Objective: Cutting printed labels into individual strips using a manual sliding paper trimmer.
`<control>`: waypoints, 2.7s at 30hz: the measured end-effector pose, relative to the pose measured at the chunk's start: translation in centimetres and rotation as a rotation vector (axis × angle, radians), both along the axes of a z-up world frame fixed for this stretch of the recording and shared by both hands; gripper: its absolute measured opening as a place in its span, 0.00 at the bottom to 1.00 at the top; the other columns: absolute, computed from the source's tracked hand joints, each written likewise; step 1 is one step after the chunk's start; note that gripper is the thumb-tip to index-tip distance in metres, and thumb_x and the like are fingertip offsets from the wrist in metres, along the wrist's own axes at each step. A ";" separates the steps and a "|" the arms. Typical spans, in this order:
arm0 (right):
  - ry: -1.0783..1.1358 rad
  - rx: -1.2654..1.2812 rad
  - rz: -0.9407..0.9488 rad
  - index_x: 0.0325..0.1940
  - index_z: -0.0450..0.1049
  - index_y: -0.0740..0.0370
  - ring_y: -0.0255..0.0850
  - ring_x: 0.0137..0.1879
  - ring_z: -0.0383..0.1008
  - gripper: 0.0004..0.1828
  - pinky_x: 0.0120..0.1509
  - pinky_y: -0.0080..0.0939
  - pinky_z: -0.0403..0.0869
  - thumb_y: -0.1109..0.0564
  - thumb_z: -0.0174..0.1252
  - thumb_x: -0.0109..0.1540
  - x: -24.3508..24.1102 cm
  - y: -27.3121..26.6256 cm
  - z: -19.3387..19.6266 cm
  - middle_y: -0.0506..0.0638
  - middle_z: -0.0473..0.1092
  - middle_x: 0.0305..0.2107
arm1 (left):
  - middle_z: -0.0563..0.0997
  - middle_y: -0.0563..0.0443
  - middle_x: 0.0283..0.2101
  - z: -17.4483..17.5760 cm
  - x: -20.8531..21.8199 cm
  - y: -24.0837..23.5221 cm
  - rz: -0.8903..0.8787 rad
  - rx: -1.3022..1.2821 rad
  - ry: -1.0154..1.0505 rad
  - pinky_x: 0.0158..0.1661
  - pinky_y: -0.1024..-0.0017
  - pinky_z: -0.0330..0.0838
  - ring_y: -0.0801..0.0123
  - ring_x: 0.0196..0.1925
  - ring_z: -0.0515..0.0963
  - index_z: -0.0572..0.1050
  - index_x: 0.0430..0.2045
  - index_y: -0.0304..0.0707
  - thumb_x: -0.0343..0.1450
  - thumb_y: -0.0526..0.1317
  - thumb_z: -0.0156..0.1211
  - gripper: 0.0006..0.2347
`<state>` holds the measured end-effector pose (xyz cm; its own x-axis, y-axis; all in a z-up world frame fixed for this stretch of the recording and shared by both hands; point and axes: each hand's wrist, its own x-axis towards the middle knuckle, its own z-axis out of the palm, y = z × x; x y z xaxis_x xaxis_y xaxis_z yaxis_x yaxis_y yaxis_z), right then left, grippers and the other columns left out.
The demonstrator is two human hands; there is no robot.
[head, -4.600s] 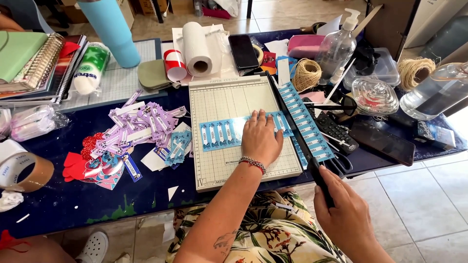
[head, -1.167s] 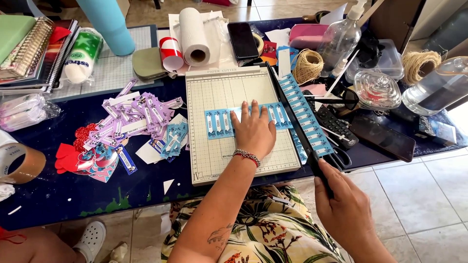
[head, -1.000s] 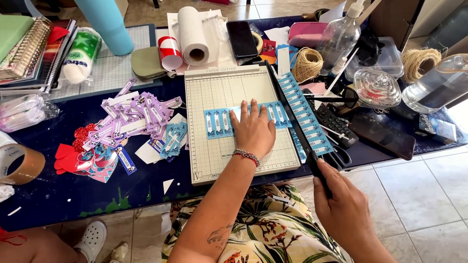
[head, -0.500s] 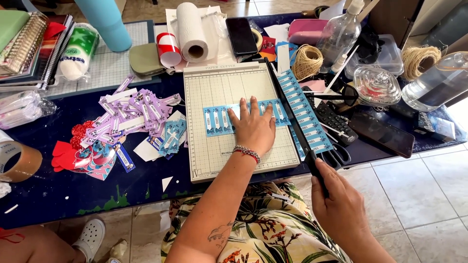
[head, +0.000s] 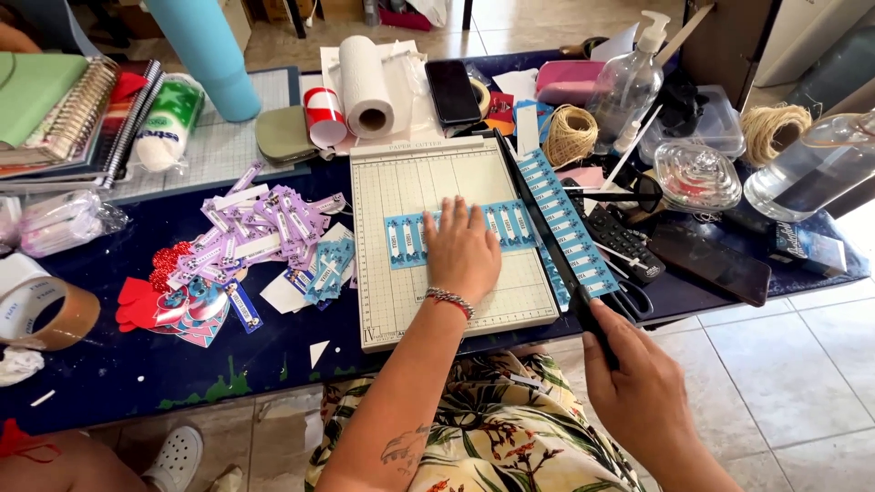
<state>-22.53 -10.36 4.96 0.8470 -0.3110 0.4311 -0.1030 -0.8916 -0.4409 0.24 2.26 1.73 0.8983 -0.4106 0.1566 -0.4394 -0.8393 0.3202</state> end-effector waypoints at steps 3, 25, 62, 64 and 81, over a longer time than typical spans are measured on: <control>-0.013 0.025 0.000 0.65 0.74 0.56 0.46 0.56 0.80 0.24 0.50 0.51 0.79 0.54 0.57 0.64 0.1 0.2 0.8 0.51 0.77 0.55 | 0.56 0.41 0.74 -0.4 0.0 0.4 0.023 0.068 0.041 0.71 0.38 0.39 0.46 0.77 0.50 0.63 0.67 0.44 0.76 0.49 0.39 0.24; 0.060 0.012 -0.032 0.67 0.73 0.55 0.46 0.65 0.75 0.25 0.57 0.51 0.77 0.54 0.56 0.64 -0.1 0.4 0.2 0.53 0.76 0.58 | 0.61 0.41 0.73 -1.8 0.5 -1.0 -0.028 0.003 -0.020 0.70 0.43 0.45 0.47 0.76 0.52 0.66 0.65 0.44 0.76 0.53 0.39 0.23; 0.100 -0.026 -0.070 0.66 0.73 0.54 0.46 0.61 0.77 0.23 0.48 0.55 0.78 0.53 0.54 0.65 0.0 0.4 -0.9 0.50 0.76 0.57 | 0.61 0.41 0.73 -2.1 0.8 -1.5 -0.007 0.014 -0.031 0.70 0.44 0.46 0.47 0.76 0.53 0.67 0.65 0.45 0.76 0.54 0.40 0.24; 0.088 -0.036 -0.061 0.65 0.73 0.55 0.47 0.60 0.78 0.23 0.48 0.55 0.78 0.54 0.54 0.65 -0.1 0.5 -1.1 0.51 0.76 0.57 | 0.60 0.41 0.73 -2.1 0.6 -1.4 -0.009 0.031 -0.017 0.70 0.44 0.46 0.47 0.76 0.52 0.66 0.65 0.45 0.76 0.54 0.39 0.24; 0.071 0.003 -0.055 0.67 0.73 0.53 0.49 0.56 0.79 0.24 0.48 0.56 0.76 0.52 0.54 0.65 0.2 0.2 1.3 0.50 0.77 0.55 | 0.57 0.38 0.74 -0.6 -0.1 -0.2 0.005 -0.021 -0.032 0.72 0.45 0.41 0.46 0.77 0.50 0.66 0.64 0.42 0.76 0.49 0.37 0.23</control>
